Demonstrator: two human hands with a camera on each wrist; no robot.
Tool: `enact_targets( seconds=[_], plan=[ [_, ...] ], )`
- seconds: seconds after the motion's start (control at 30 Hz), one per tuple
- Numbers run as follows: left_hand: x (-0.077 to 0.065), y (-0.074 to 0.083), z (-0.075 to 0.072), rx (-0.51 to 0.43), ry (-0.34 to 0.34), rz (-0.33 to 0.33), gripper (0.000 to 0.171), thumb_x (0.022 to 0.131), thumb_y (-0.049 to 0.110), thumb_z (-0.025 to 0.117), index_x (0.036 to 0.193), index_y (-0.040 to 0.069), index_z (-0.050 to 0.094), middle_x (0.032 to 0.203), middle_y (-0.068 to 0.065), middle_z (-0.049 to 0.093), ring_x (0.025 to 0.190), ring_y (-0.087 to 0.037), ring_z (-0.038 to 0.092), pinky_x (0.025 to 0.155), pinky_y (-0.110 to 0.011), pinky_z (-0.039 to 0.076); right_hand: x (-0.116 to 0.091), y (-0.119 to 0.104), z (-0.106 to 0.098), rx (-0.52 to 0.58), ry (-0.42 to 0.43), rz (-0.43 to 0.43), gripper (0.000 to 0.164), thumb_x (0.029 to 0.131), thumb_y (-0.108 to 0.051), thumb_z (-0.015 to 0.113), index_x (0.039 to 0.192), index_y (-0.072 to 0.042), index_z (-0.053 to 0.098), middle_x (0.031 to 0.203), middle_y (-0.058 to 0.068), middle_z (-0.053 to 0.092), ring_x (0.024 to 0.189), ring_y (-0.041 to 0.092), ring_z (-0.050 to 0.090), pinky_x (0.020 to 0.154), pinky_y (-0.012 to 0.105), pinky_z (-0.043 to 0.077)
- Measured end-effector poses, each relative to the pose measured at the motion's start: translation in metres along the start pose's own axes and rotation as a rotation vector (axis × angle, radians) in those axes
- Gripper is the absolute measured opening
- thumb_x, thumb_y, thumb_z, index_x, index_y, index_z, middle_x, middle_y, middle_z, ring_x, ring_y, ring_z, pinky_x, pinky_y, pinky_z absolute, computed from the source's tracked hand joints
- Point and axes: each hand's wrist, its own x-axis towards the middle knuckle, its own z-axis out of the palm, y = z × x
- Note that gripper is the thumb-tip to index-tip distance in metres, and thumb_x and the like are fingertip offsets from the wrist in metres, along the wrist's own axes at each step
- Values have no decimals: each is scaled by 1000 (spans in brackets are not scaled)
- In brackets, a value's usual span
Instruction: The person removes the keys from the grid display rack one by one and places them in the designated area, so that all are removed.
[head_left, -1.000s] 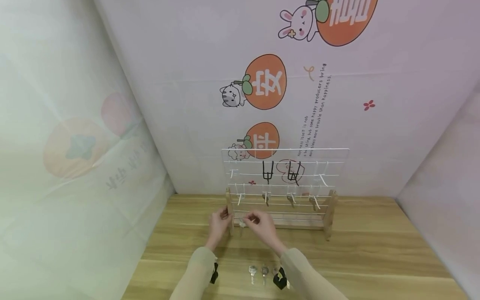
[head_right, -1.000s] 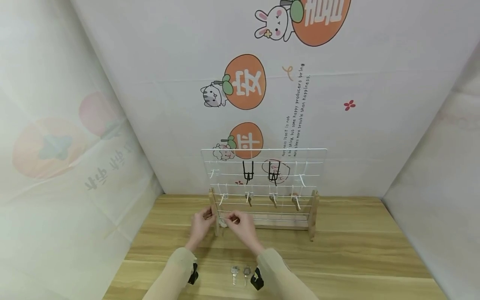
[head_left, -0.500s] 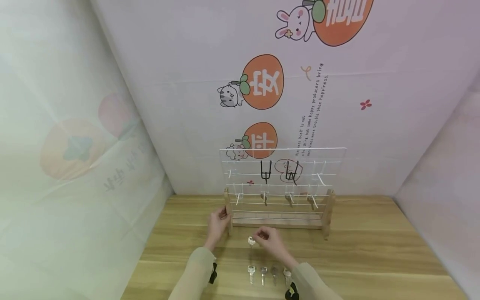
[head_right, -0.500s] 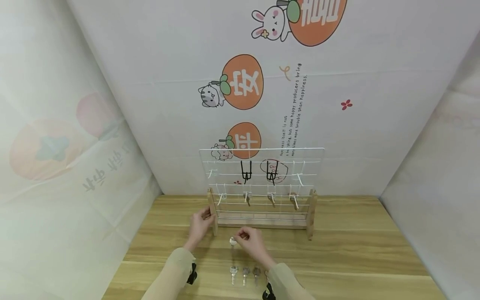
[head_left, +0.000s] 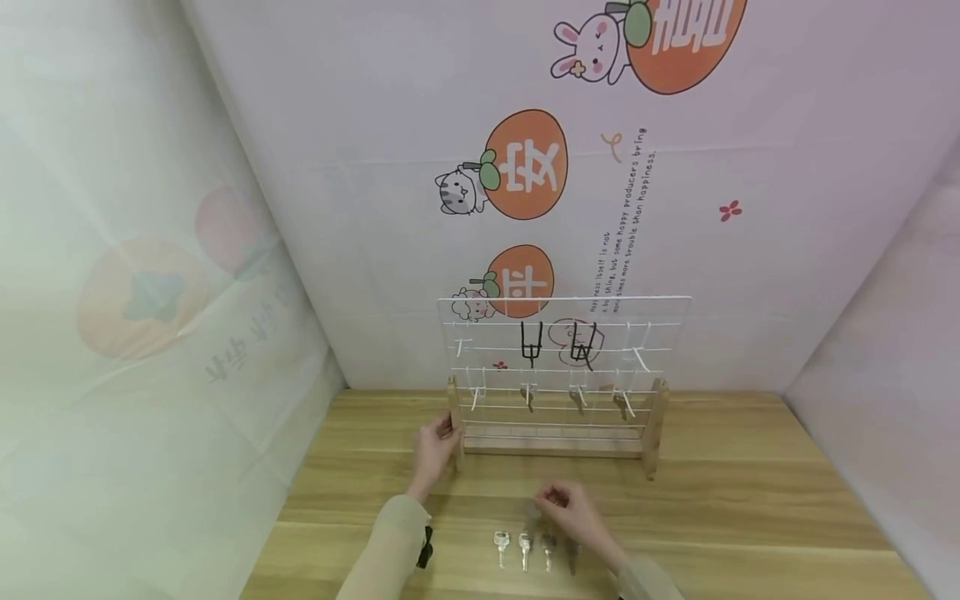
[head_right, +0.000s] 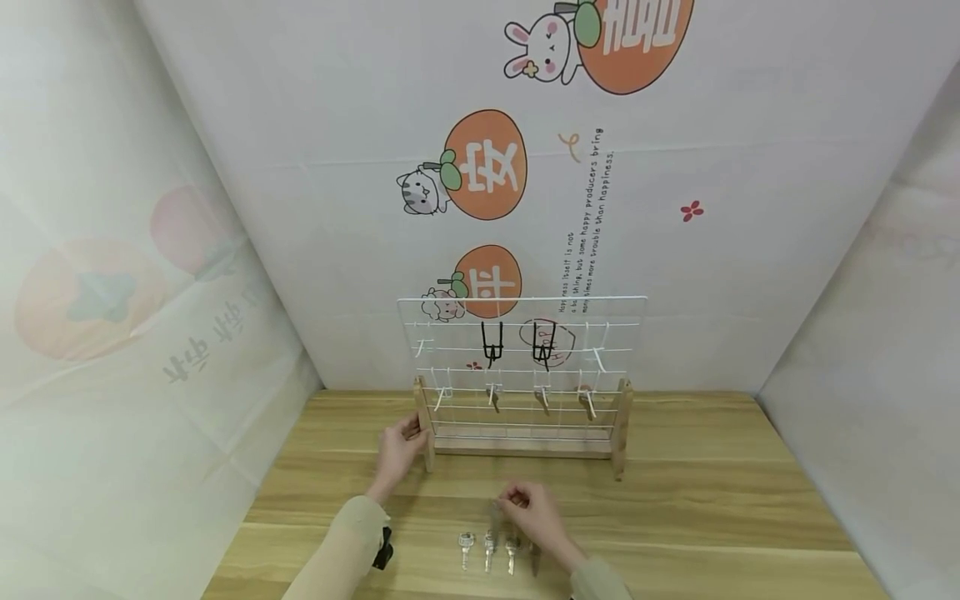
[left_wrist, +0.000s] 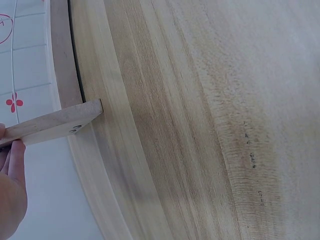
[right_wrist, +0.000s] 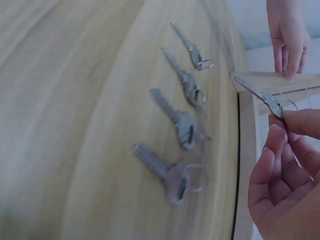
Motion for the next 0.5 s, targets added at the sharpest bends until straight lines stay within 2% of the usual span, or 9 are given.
enact_targets(
  seconds=[0.13, 0.33, 0.5],
  plan=[
    [-1, 0, 0, -10, 0, 8, 37, 89, -7, 65, 124, -17, 57, 119, -37, 63, 109, -47, 67, 88, -39, 63, -9, 6, -6, 2, -11, 28, 17, 92, -14, 68, 96, 2, 69, 84, 9, 70, 68, -3, 52, 60, 12, 49],
    [-1, -1, 1, -32, -5, -27, 38, 90, -5, 65, 126, -15, 57, 122, -36, 63, 111, -46, 67, 89, -37, 63, -16, 17, -16, 15, -6, 56, 15, 91, -14, 68, 95, 1, 69, 85, 12, 69, 68, 3, 56, 58, 13, 50],
    [0, -3, 1, -22, 2, -8, 38, 90, -4, 66, 124, -16, 58, 121, -37, 63, 110, -47, 67, 89, -39, 63, -21, 25, -25, -4, 14, 52, 17, 91, -15, 69, 96, 1, 70, 85, 12, 70, 67, 3, 56, 57, 13, 50]
  ],
)
